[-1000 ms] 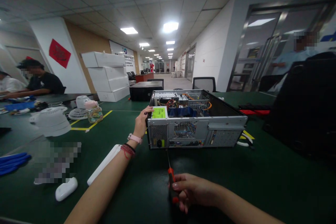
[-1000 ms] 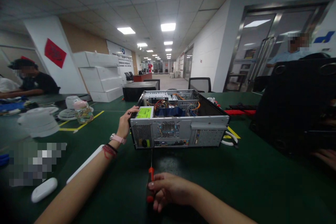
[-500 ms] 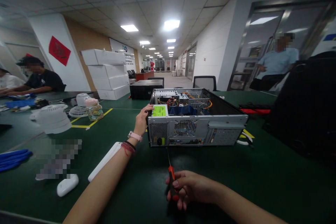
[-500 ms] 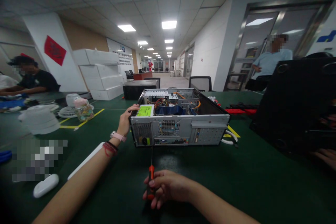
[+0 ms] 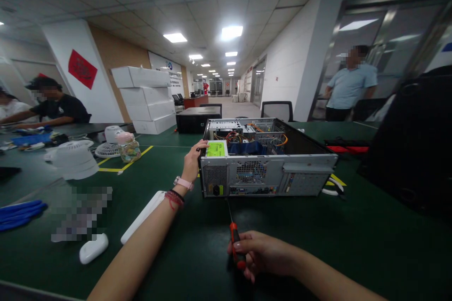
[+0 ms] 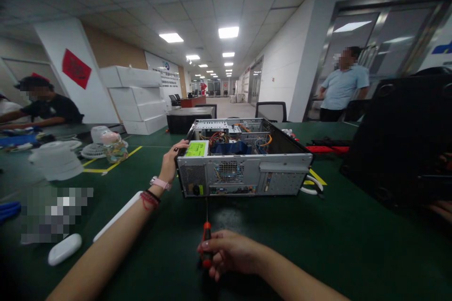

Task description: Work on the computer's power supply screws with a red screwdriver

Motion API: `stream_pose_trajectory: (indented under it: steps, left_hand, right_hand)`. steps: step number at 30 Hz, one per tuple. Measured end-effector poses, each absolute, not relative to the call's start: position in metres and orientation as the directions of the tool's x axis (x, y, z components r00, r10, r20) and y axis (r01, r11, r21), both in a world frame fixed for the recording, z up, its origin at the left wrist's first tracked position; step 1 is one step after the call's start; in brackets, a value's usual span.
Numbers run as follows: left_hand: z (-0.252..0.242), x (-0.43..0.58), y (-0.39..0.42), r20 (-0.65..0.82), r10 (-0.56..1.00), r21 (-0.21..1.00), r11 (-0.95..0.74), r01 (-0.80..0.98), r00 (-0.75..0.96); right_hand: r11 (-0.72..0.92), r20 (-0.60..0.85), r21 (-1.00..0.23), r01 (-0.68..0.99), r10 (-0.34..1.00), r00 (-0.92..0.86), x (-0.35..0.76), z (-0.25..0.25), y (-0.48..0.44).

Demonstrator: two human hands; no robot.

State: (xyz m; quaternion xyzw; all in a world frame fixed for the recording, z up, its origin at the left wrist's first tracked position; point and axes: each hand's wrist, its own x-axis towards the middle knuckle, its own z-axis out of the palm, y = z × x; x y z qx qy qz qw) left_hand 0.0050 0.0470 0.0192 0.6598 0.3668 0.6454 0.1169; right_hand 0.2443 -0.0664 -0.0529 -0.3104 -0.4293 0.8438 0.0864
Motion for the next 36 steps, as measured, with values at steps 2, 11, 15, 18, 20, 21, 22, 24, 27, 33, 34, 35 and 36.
stream_pose_trajectory:
  steps: [2, 11, 15, 18, 20, 21, 22, 24, 27, 33, 34, 35, 36]
  left_hand:
    - [0.0188, 0.0046, 0.0471, 0.766, 0.635, 0.627, -0.704, 0.333, -0.101]
    - [0.0187, 0.0041, 0.0471, 0.766, 0.636, 0.623, -0.695, 0.359, -0.098]
    - [0.0197, 0.0050, 0.0461, 0.770, 0.630, 0.620, -0.701, 0.352, -0.101]
    - [0.0203, 0.0059, 0.0455, 0.764, 0.636, 0.627, -0.692, 0.357, -0.108]
    - [0.0201, 0.0060, 0.0458, 0.761, 0.639, 0.631, -0.691, 0.352, -0.110]
    - [0.0198, 0.0059, 0.0461, 0.763, 0.637, 0.629, -0.696, 0.347, -0.108]
    - [0.0194, 0.0056, 0.0466, 0.766, 0.634, 0.626, -0.701, 0.341, -0.103]
    - [0.0184, 0.0050, 0.0477, 0.770, 0.630, 0.622, -0.708, 0.334, -0.097]
    - [0.0176, 0.0043, 0.0487, 0.772, 0.628, 0.621, -0.710, 0.334, -0.099]
    - [0.0184, 0.0049, 0.0480, 0.777, 0.622, 0.613, -0.710, 0.345, -0.100]
    - [0.0185, 0.0050, 0.0479, 0.776, 0.622, 0.613, -0.708, 0.351, -0.100]
    - [0.0186, 0.0051, 0.0478, 0.776, 0.623, 0.613, -0.706, 0.356, -0.100]
    - [0.0186, 0.0052, 0.0477, 0.775, 0.625, 0.614, -0.703, 0.360, -0.100]
  right_hand:
    - [-0.609, -0.445, -0.784, 0.121, 0.414, -0.794, 0.2444, -0.0539, -0.0665]
    - [-0.597, -0.393, -0.793, 0.123, 0.346, -0.852, 0.2449, -0.0508, -0.0646]
    - [-0.614, -0.380, -0.782, 0.112, 0.326, -0.866, 0.2461, -0.0520, -0.0642]
    - [-0.629, -0.364, -0.770, 0.105, 0.298, -0.883, 0.2462, -0.0523, -0.0641]
    - [-0.634, -0.363, -0.765, 0.109, 0.285, -0.887, 0.2458, -0.0522, -0.0637]
    - [-0.633, -0.366, -0.766, 0.114, 0.283, -0.887, 0.2457, -0.0520, -0.0635]
    - [-0.629, -0.371, -0.768, 0.121, 0.282, -0.885, 0.2457, -0.0519, -0.0632]
    - [-0.624, -0.381, -0.771, 0.129, 0.290, -0.878, 0.2459, -0.0515, -0.0626]
    - [-0.624, -0.391, -0.771, 0.130, 0.301, -0.870, 0.2469, -0.0512, -0.0620]
    - [-0.629, -0.405, -0.768, 0.116, 0.339, -0.849, 0.2469, -0.0517, -0.0630]
    - [-0.628, -0.407, -0.770, 0.111, 0.350, -0.844, 0.2466, -0.0517, -0.0634]
    - [-0.626, -0.409, -0.773, 0.108, 0.360, -0.839, 0.2464, -0.0518, -0.0638]
    - [-0.623, -0.412, -0.775, 0.109, 0.368, -0.833, 0.2462, -0.0520, -0.0641]
